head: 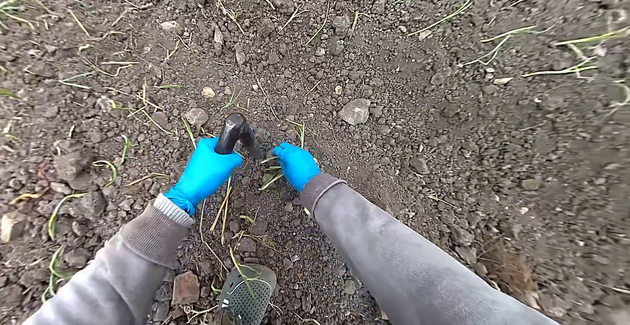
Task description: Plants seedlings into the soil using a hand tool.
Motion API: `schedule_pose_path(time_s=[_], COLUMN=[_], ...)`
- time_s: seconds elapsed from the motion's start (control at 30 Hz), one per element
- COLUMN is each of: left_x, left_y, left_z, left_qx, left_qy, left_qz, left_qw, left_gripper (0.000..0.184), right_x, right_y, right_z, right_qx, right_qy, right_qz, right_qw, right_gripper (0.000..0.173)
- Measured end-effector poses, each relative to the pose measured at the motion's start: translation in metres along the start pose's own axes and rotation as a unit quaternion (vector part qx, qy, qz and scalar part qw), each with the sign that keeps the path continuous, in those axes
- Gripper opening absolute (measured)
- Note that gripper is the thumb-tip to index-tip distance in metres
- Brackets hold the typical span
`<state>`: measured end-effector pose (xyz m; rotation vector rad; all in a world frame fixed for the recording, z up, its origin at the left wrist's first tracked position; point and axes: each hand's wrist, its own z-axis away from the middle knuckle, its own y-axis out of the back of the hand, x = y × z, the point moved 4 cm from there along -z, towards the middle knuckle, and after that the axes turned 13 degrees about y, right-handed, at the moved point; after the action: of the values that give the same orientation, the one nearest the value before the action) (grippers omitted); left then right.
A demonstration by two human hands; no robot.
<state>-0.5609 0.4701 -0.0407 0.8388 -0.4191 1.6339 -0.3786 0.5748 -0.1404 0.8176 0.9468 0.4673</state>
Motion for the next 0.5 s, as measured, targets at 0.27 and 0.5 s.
schedule_pose_path(time_s=[0.27, 0.5], left_x=[-0.011, 0.005], left_y=[-0.043, -0.009], left_z=[-0.023, 0.009], left_qx=[0.028, 0.046], left_qy=[0.037, 0.014], left_qz=[-0.067, 0.006], left_qw=[0.997, 0.999], left_gripper=[0.011, 0.003], right_x=[-0.006, -0.015], right_y=[0.048, -0.006], right_z=[0.002, -0.041], right_qx=[0.087, -0.055], right_qy=[-0.019, -0.046], right_qz=[0.047, -0.003], right_qw=[0.995, 0.997], right_gripper=[0.024, 0.025])
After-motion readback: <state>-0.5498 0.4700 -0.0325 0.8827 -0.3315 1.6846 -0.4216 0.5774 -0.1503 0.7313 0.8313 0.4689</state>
